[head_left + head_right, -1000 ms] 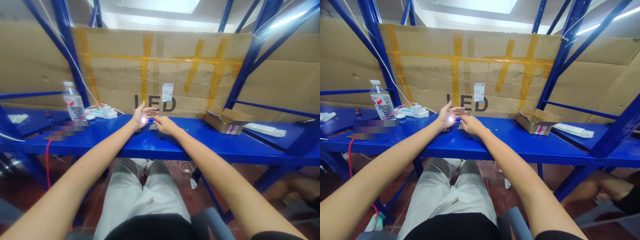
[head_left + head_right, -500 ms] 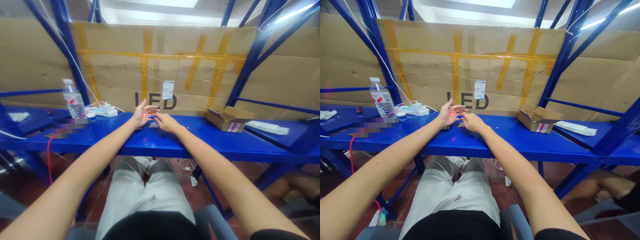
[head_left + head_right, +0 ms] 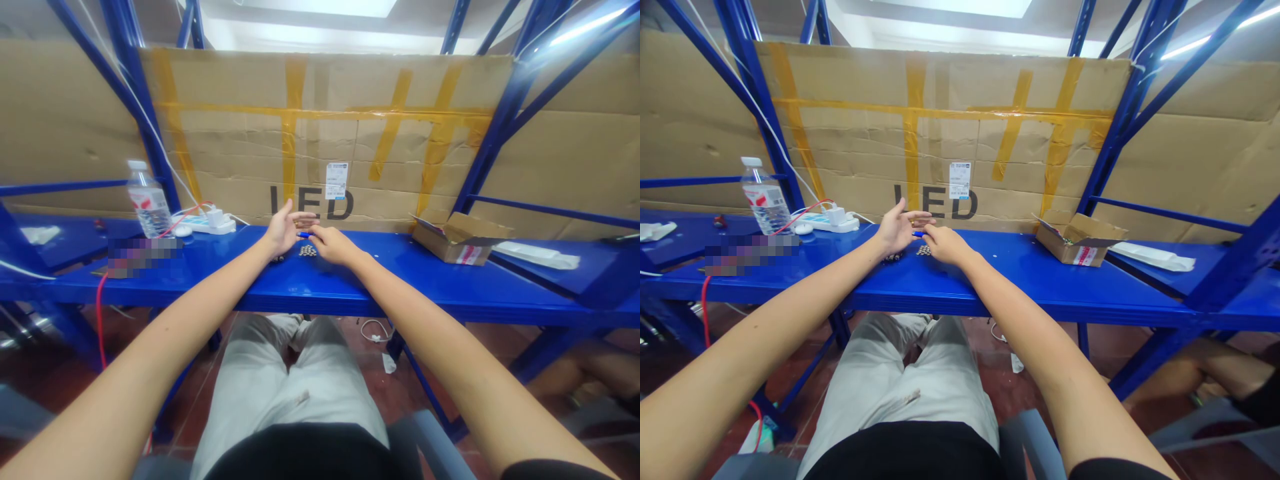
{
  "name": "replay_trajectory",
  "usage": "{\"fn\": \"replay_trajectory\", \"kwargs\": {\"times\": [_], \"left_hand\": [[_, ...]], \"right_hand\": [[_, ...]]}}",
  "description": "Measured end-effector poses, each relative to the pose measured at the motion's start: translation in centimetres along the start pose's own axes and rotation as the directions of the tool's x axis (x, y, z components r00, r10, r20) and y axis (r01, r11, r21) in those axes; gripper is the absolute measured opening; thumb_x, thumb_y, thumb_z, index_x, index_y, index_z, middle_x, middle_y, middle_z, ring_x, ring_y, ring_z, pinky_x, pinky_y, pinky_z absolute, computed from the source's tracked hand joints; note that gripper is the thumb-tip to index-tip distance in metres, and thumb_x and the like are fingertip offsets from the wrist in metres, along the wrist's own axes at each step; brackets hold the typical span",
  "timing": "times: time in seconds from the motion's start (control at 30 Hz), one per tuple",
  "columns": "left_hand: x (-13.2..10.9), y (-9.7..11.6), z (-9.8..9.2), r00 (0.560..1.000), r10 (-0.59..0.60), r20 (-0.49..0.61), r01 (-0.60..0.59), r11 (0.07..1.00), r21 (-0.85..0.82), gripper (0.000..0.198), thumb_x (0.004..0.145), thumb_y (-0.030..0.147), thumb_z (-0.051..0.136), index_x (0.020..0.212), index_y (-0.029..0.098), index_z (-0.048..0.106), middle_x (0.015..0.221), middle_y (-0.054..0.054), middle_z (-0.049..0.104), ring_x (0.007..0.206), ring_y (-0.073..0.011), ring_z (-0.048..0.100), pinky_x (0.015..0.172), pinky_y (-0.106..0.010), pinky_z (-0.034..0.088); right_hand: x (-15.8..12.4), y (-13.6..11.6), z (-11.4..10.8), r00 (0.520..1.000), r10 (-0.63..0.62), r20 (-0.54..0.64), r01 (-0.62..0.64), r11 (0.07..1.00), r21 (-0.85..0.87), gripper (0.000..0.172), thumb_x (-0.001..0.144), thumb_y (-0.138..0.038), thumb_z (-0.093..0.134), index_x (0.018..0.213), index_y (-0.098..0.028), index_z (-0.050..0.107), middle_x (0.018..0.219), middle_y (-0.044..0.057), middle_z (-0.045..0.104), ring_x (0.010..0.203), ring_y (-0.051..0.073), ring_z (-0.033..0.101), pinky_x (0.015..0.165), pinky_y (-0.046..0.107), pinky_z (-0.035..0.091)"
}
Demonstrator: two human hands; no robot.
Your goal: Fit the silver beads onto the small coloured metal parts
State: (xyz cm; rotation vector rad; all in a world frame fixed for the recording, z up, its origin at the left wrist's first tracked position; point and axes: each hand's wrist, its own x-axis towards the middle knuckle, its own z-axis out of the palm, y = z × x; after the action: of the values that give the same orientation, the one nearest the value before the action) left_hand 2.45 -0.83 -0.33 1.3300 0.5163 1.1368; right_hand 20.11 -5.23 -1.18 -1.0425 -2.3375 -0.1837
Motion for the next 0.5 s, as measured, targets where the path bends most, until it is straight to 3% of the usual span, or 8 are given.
{"fn": "replay_trajectory", "kwargs": {"times": [0.13,0.23,0.33,0.4,0.5], "left_hand": [[0.1,-0.1,-0.1,1.000,0.016,0.006,-0.017,0.999,0.033,0.075,0.086,0.078,0.040,0.108,0.015,0.074,0.110,-0.019,0.075,0.102,-0.0324,0.069,0.080,-0.042,0.053],[0.4,-0.4,-0.3,0.996,0.080,-0.040,-0.072,0.981,0.178,0.064,0.084,0.074,0.051,0.097,0.015,0.075,0.104,-0.017,0.075,0.098,-0.0310,0.069,0.077,-0.040,0.052],[0.6,-0.8,-0.5,0.968,0.227,-0.110,-0.154,0.878,0.453,0.039,0.079,0.054,0.072,0.087,0.016,0.074,0.089,-0.012,0.075,0.081,-0.0239,0.068,0.068,-0.033,0.049],[0.7,-1.0,-0.6,0.955,0.287,-0.076,-0.194,0.797,0.572,0.027,0.077,0.041,0.076,0.085,0.016,0.073,0.079,-0.008,0.072,0.070,-0.0188,0.064,0.066,-0.031,0.048],[0.7,-1.0,-0.9,0.959,0.285,-0.003,-0.215,0.731,0.648,0.015,0.079,0.028,0.073,0.084,0.014,0.071,0.071,-0.005,0.069,0.064,-0.0149,0.062,0.067,-0.030,0.049]], "right_hand": [[0.0,0.0,0.0,1.000,-0.002,-0.001,0.002,1.000,0.017,0.028,0.102,-0.022,0.043,0.116,-0.016,0.067,0.114,0.013,0.074,0.099,0.024,0.069,0.086,0.034,0.048],[0.0,0.4,0.1,1.000,0.018,-0.014,-0.017,0.999,0.048,0.025,0.102,-0.024,0.046,0.116,-0.016,0.064,0.113,0.014,0.074,0.099,0.025,0.068,0.085,0.033,0.048],[0.2,1.1,0.2,0.995,0.079,-0.053,-0.074,0.993,0.090,0.023,0.101,-0.023,0.048,0.115,-0.014,0.062,0.112,0.015,0.073,0.100,0.025,0.067,0.086,0.033,0.047],[0.5,1.8,0.3,0.988,0.133,-0.076,-0.123,0.984,0.131,0.020,0.099,-0.023,0.050,0.112,-0.013,0.062,0.110,0.016,0.072,0.098,0.025,0.066,0.085,0.034,0.047],[1.2,3.0,0.4,0.981,0.178,-0.083,-0.156,0.963,0.219,0.018,0.095,-0.024,0.058,0.108,-0.013,0.062,0.106,0.014,0.071,0.095,0.023,0.065,0.084,0.033,0.048]]}}
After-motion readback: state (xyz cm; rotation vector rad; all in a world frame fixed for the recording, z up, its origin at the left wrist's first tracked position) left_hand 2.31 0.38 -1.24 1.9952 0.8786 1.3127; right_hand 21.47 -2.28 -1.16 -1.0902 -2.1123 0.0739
